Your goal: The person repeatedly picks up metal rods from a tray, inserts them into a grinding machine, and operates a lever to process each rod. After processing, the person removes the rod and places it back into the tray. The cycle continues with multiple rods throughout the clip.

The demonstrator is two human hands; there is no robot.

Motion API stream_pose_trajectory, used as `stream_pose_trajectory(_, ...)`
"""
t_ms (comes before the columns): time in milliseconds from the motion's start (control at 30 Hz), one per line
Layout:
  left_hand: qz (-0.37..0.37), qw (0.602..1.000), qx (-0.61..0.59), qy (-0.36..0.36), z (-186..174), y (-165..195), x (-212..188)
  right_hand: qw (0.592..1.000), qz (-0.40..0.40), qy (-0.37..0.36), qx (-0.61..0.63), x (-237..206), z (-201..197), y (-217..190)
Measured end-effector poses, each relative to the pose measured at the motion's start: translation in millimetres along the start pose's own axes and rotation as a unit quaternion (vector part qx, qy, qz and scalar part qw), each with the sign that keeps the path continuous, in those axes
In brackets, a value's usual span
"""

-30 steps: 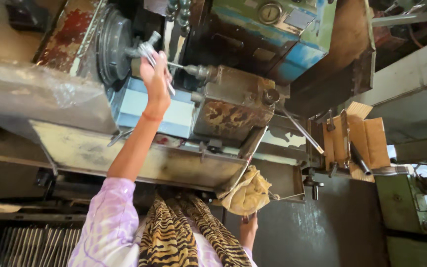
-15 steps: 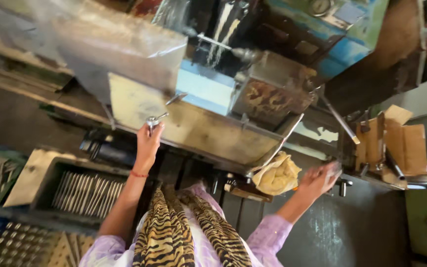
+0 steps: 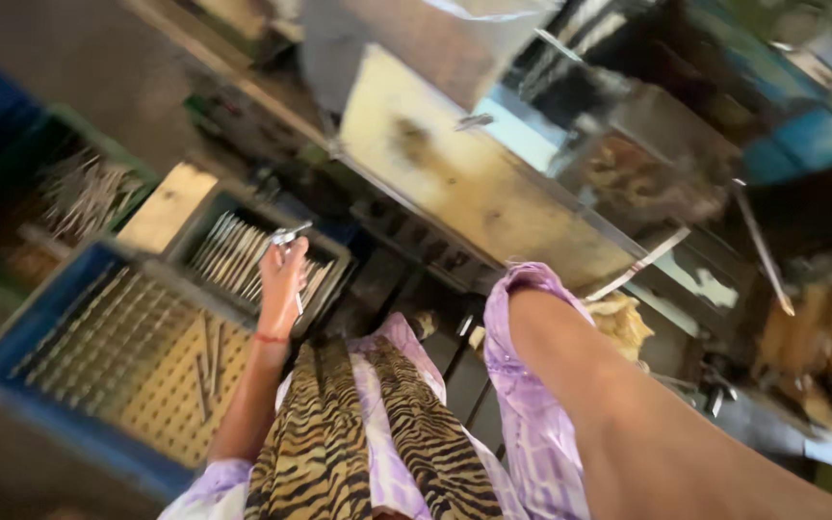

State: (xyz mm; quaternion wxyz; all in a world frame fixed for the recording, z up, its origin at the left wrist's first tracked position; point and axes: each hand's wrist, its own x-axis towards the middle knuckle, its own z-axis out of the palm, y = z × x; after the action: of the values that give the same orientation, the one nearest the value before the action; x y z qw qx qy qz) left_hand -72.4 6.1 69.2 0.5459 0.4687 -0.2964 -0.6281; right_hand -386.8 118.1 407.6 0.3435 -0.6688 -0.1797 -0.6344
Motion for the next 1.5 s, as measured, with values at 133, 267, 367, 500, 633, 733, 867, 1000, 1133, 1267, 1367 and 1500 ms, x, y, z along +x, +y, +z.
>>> stream_pose_trajectory(133,0.007,0.998,0.035,0.058,-36.9,14.1,-22.6,0.999,0.017,-0.015,0.026,7.7,27.9,24.7)
stream_pose_trajectory(267,0.025,0.998,-0.003,0.061,-66.1,25.4,-35.7,0.999,0.016,-0.021,0.032,15.0,45.7,37.3)
stream_pose_trajectory(367,0.030,0.997,-0.018,0.071,-80.0,25.7,-39.1,0.999,0.021,-0.028,0.026,24.5,51.9,34.5)
stream_pose_trajectory(500,0.041,0.997,-0.016,0.070,-92.0,24.3,-39.0,0.999,0.029,-0.023,0.017,28.1,67.0,32.7)
stream_pose_trajectory(633,0.035,0.997,-0.007,0.068,-91.6,28.8,-39.2,0.999,0.034,-0.019,0.005,26.2,77.5,32.6)
stream_pose_trajectory(733,0.035,0.998,0.001,0.048,-86.6,33.8,-40.6,0.999,0.037,-0.013,-0.005,17.5,82.7,33.9)
stream_pose_trajectory(867,0.031,0.998,0.002,0.050,-81.5,27.8,-38.6,0.999,0.043,-0.015,-0.012,3.2,87.4,39.7)
stream_pose_trajectory(1000,0.062,0.996,0.040,0.043,-82.4,12.3,-24.4,0.999,0.039,-0.018,-0.002,-0.5,90.5,57.4)
stream_pose_trajectory(1133,0.200,0.975,0.092,-0.029,-76.2,10.8,-6.4,0.999,0.025,-0.020,0.007,13.0,95.2,45.2)
stream_pose_trajectory(1267,0.217,0.904,0.369,-0.005,-62.9,32.1,-1.6,1.000,0.022,0.013,0.010,-8.4,90.1,57.7)
stream_pose_trajectory(1367,0.204,0.838,0.506,0.008,-52.9,46.7,-0.5,0.974,0.191,0.065,-0.107,-71.2,82.8,118.2)
stream_pose_trajectory(1500,0.220,0.929,0.295,-0.036,-42.2,44.3,10.0,0.737,0.537,0.082,-0.403,-176.3,71.0,217.6)
